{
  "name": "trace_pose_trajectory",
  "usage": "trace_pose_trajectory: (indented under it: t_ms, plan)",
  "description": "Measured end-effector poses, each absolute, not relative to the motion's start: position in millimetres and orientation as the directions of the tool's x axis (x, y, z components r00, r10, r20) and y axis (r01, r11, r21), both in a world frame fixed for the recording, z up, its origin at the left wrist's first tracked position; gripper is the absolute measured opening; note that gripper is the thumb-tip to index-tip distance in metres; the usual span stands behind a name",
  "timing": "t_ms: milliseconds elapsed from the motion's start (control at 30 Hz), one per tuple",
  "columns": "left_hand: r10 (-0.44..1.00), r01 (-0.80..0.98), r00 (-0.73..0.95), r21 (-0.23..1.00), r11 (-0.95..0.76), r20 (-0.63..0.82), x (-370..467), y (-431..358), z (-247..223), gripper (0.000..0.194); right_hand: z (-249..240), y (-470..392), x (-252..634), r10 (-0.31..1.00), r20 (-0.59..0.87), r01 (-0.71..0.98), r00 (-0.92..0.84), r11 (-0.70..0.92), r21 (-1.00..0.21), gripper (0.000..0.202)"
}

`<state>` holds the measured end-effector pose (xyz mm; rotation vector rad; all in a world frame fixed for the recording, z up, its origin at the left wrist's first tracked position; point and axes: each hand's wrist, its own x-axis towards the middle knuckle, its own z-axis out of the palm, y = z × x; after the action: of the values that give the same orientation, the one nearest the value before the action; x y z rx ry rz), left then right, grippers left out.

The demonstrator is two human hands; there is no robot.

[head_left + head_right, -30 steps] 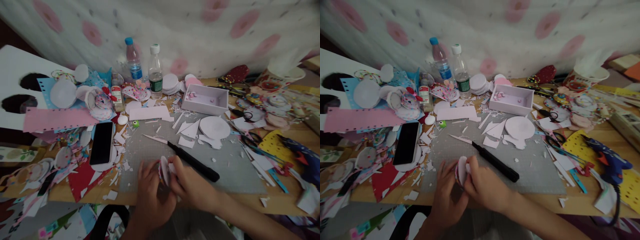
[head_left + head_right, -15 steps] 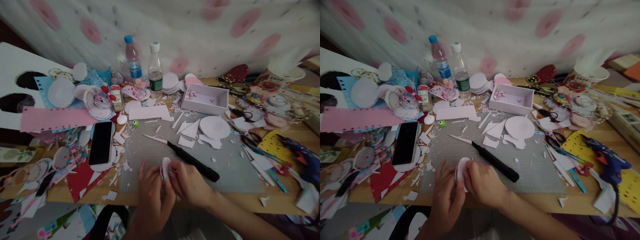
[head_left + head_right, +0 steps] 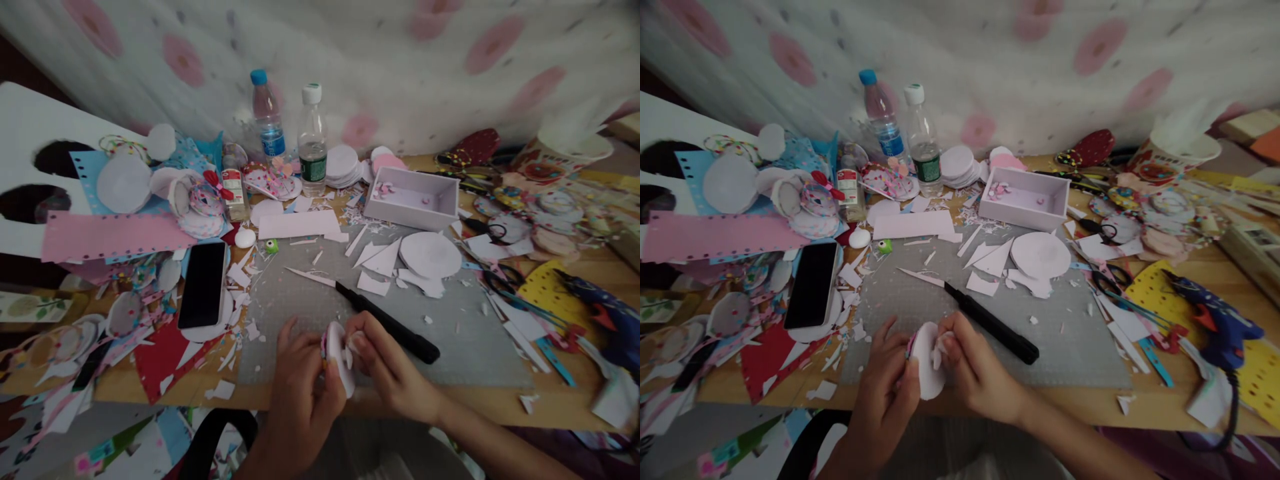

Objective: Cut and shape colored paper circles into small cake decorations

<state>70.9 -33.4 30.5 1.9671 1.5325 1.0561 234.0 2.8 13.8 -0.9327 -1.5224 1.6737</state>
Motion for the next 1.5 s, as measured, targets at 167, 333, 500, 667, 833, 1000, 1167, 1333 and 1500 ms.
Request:
trace_pose_trajectory:
  t_ms: [167,333,500,667,833,1000,1167,1333,1500]
  plan:
    - [0.928,0.651,-0.129,0.736,-0.186,0.349,67,-29,24,0.021,19,7,245,0.880,0.108,0.039,-0.463,0.141,-0.989,0.012]
    - [0.949,0.668,0.028,0.700,-0.252,0.315,67,-25,33,0.028,30,14,245,0.742,-0.006,0.389,-0.670,0.345,-0.854,0.012]
    - [0.913,0.691,0.175,0.614,-0.380,0.368,71,-28,40,0.015,31,12,241,0.720,-0.047,0.440,-0.693,0.370,-0.819,0.021]
    - [0.905,0.651,0.200,0.639,-0.410,0.376,71,-30,44,0.012,29,9,240,0.712,-0.066,0.316,-0.699,0.225,-0.922,0.023]
    - [0.896,0.586,0.271,0.678,-0.443,0.351,72,-30,44,0.012,24,5,239,0.761,-0.014,0.218,-0.649,0.168,-0.961,0.027]
    - [0.900,0.568,0.296,0.699,-0.435,0.321,75,-30,43,0.014,15,2,238,0.822,-0.036,0.207,-0.568,0.101,-0.973,0.031]
    - [0.915,0.580,0.282,0.709,-0.402,0.289,74,-28,39,0.018,11,0,233,0.868,-0.038,0.167,-0.496,0.052,-0.985,0.037]
    - [0.924,0.727,-0.001,0.635,-0.261,0.382,24,-31,21,0.015,8,9,247,0.981,-0.037,0.129,-0.191,-0.013,-0.992,0.046]
    - [0.891,0.791,-0.270,0.612,-0.011,0.365,-61,-66,23,0.024,27,34,272,0.994,0.106,0.038,0.009,0.106,-0.994,0.047]
